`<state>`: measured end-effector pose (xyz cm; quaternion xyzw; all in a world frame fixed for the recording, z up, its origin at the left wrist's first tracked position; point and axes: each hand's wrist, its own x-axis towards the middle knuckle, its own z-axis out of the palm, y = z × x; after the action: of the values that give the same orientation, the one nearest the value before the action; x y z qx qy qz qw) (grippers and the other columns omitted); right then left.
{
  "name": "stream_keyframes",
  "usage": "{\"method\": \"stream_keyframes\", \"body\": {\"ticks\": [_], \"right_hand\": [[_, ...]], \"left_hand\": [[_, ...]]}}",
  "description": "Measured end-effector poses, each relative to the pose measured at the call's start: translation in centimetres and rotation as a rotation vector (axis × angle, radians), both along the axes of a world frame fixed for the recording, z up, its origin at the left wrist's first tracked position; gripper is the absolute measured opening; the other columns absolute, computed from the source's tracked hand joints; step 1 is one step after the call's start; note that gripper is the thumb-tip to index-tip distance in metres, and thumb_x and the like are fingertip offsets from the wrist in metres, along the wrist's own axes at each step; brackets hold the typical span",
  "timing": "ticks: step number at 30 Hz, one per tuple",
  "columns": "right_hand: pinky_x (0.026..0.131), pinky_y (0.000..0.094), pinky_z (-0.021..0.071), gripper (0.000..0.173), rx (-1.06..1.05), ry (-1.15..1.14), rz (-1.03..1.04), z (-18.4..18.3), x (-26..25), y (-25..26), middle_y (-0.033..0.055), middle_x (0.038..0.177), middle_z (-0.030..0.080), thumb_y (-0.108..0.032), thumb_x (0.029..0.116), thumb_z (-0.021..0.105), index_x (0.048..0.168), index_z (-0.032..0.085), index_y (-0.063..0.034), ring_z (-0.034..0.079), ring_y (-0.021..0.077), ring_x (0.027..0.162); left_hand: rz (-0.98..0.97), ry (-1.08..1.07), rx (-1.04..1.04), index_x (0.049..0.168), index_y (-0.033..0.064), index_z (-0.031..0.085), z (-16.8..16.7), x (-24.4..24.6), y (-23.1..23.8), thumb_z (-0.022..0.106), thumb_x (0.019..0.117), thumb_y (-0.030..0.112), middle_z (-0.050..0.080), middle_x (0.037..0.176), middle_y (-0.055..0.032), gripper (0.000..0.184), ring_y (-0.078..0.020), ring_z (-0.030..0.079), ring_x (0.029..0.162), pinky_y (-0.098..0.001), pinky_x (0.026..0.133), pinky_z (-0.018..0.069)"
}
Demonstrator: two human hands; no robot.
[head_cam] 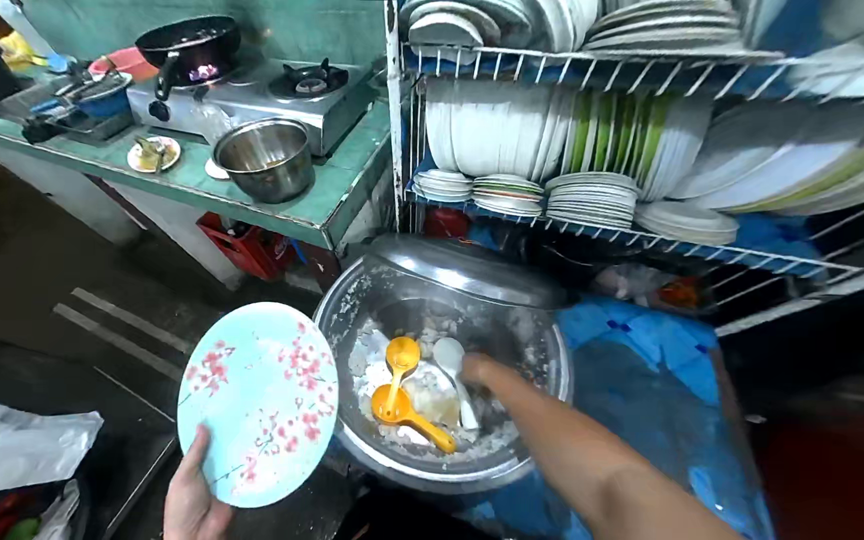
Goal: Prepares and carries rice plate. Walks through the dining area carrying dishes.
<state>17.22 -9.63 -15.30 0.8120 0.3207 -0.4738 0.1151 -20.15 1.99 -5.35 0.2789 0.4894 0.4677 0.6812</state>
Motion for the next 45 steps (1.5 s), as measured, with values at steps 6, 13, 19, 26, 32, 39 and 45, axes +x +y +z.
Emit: {"method": "stream_keyframes", "body": {"ticks": [6, 13, 19, 26, 32, 39, 45], "right_hand": [[0.102, 0.0514, 0.0492, 0.044, -0.029, 0.011, -0.131, -1.6, -0.1, 0.4, 0.0272, 0.13, 0.063, -0.027, 0.1019, 0.063, 0.124, 0.062, 0.0109, 0.063, 0.0353, 0.121], [0.092, 0.0475, 0.0514, 0.037, 0.039, 0.1, -0.309, -3.3, -0.1, 0.1, 0.0244, 0.117, 0.065, -0.023, 0.0998, 0.066, 0.117, 0.063, 0.01, 0.065, 0.0305, 0.103], [0.076, 0.043, 0.0603, 0.041, 0.301, 0.313, -0.602, 0.8, 0.5, -1.0, 0.0241, 0.112, 0.063, -0.021, 0.1093, 0.05, 0.14, 0.044, 0.0048, 0.07, 0.0285, 0.083], [0.098, 0.0677, 0.0457, 0.06, 0.088, -0.061, 0.493, 8.5, -2.4, -4.0, 0.0294, 0.129, 0.064, -0.01, 0.1058, 0.051, 0.16, 0.039, -0.0331, 0.062, 0.0509, 0.116], [0.091, 0.0609, 0.0515, 0.059, -0.021, -0.163, 0.64, 7.7, -7.8, -2.2, 0.0321, 0.121, 0.063, 0.0, 0.1039, 0.047, 0.16, 0.031, -0.0061, 0.065, 0.0494, 0.109], [0.094, 0.0607, 0.052, 0.059, -0.042, -0.142, 0.465, 4.2, -8.6, -0.1, 0.0312, 0.125, 0.063, -0.003, 0.1035, 0.049, 0.159, 0.027, -0.0001, 0.064, 0.0485, 0.116], [0.104, 0.0657, 0.0449, 0.045, 0.075, -0.048, 0.292, 5.9, -5.1, 0.4, 0.0251, 0.134, 0.063, -0.018, 0.1064, 0.049, 0.151, 0.05, -0.0104, 0.06, 0.0458, 0.126]], "left_hand": [[0.092, 0.016, -0.102, 0.119, 0.0093, 0.057, -1.4, 0.0, -0.5, 0.031, 0.1132, 0.025, 0.075, 0.089, -0.0024, 0.031, -0.0112, 0.075, 0.077, -0.0314, 0.064, 0.0649], [0.013, -0.082, -0.208, 0.124, 0.0082, 0.054, -2.4, 4.2, -0.2, 0.031, 0.1129, 0.03, 0.073, 0.094, -0.0075, 0.034, -0.0167, 0.075, 0.081, -0.0375, 0.067, 0.0651], [-0.033, -0.136, -0.237, 0.129, 0.008, 0.052, -3.3, 7.5, 0.8, 0.032, 0.1124, 0.032, 0.071, 0.101, -0.0114, 0.036, -0.021, 0.074, 0.089, -0.0421, 0.074, 0.0638], [-0.045, -0.105, -0.199, 0.132, 0.008, 0.052, -4.0, 9.2, 1.7, 0.034, 0.1121, 0.031, 0.07, 0.105, -0.0103, 0.035, -0.0198, 0.073, 0.093, -0.0413, 0.078, 0.0628], [-0.003, -0.084, -0.22, 0.13, 0.0072, 0.053, -3.8, 9.5, 1.9, 0.036, 0.1119, 0.031, 0.07, 0.102, -0.0117, 0.035, -0.0211, 0.073, 0.088, -0.0416, 0.075, 0.0632], [0.019, -0.098, -0.224, 0.129, 0.0057, 0.054, -3.9, 9.6, 1.9, 0.036, 0.1119, 0.029, 0.07, 0.101, -0.0132, 0.034, -0.0217, 0.073, 0.088, -0.041, 0.075, 0.0632], [-0.002, -0.11, -0.219, 0.131, 0.0073, 0.053, -3.7, 9.7, 2.5, 0.036, 0.1118, 0.032, 0.07, 0.105, -0.0126, 0.035, -0.0223, 0.073, 0.092, -0.0425, 0.078, 0.0628]]}}
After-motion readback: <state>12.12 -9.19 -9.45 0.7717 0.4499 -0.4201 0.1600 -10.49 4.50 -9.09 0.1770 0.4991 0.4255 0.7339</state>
